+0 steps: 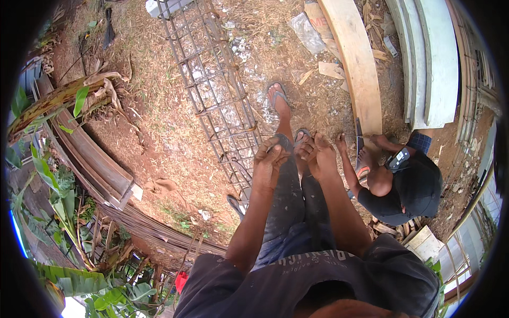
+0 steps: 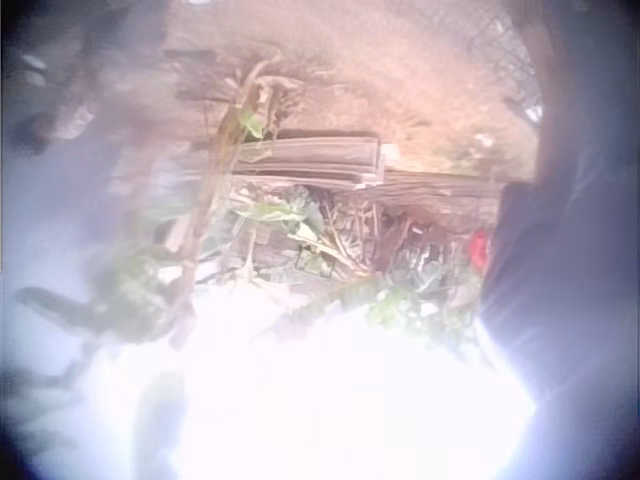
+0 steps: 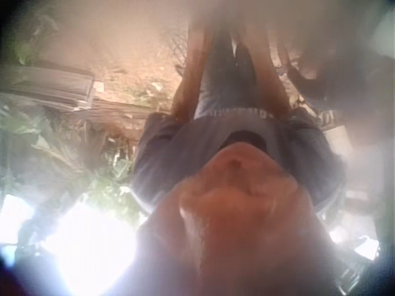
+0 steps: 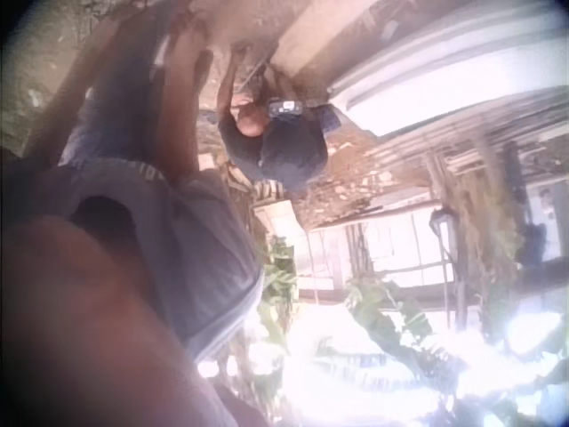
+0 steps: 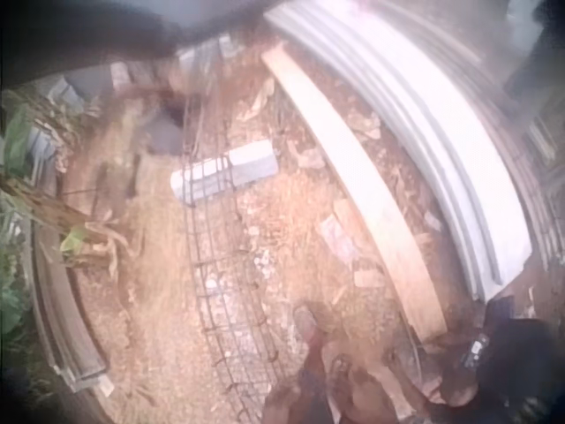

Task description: The person uses pliers to twist wire ties at intersections of a metal grid frame laid on the ground. Another person is nearby working with wood. The camera wearer repeatedly bends and secures wire ties across multiple grid joints.

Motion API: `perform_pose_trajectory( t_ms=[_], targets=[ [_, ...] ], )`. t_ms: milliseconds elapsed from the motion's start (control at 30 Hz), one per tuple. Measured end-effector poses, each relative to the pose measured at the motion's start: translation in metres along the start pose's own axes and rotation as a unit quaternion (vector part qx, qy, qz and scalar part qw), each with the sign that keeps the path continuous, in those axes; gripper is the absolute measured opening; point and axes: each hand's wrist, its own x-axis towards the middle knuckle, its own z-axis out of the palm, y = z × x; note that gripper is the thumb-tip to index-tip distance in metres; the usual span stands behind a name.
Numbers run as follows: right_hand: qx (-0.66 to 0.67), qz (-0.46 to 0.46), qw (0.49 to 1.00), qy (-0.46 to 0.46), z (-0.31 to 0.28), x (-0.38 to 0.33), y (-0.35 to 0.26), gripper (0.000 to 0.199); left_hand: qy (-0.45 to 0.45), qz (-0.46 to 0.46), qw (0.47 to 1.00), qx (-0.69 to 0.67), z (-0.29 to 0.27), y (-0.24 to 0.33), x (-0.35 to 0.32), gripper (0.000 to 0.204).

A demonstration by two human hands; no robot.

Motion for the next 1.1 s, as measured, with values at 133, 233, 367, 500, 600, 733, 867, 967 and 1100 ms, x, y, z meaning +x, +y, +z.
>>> perform_pose_trajectory(
  t_ms=[133,233,367,500,600,733,867,967,1100],
  targets=[
    [-0.020,0.103,0.993,-0.052,0.046,0.026,-0.045,0.021,-0.110,-0.044,0.973,0.196,0.031,0.046,0.037,0.037],
    [-0.061,0.090,0.992,-0.070,0.090,0.044,-0.075,0.024,-0.088,-0.098,0.969,0.209,0.051,0.075,0.066,0.023],
    [-0.182,0.075,0.974,-0.111,0.149,0.099,-0.107,0.029,0.052,-0.133,0.978,0.150,0.098,0.135,0.109,0.019],
    [-0.251,0.082,0.950,-0.168,0.229,0.123,-0.114,0.030,0.147,-0.111,0.982,0.045,0.110,0.186,0.138,0.024],
    [-0.363,0.018,0.921,-0.142,0.263,0.138,-0.107,0.026,0.240,-0.139,0.952,-0.130,0.108,0.207,0.151,0.023],
    [-0.257,0.038,0.965,-0.042,0.293,0.150,-0.106,0.025,0.275,-0.133,0.865,-0.399,0.117,0.247,0.172,0.017],
    [-0.185,0.135,0.969,0.094,0.338,0.178,-0.114,0.027,0.181,-0.006,0.780,-0.599,0.125,0.246,0.170,0.015],
    [-0.272,0.172,0.937,0.136,0.377,0.203,-0.116,0.028,0.197,0.083,0.789,-0.577,0.146,0.291,0.163,0.014],
    [-0.387,0.211,0.887,0.138,0.419,0.242,-0.105,0.028,0.294,0.099,0.722,-0.618,0.149,0.310,0.166,0.025]
  ],
)
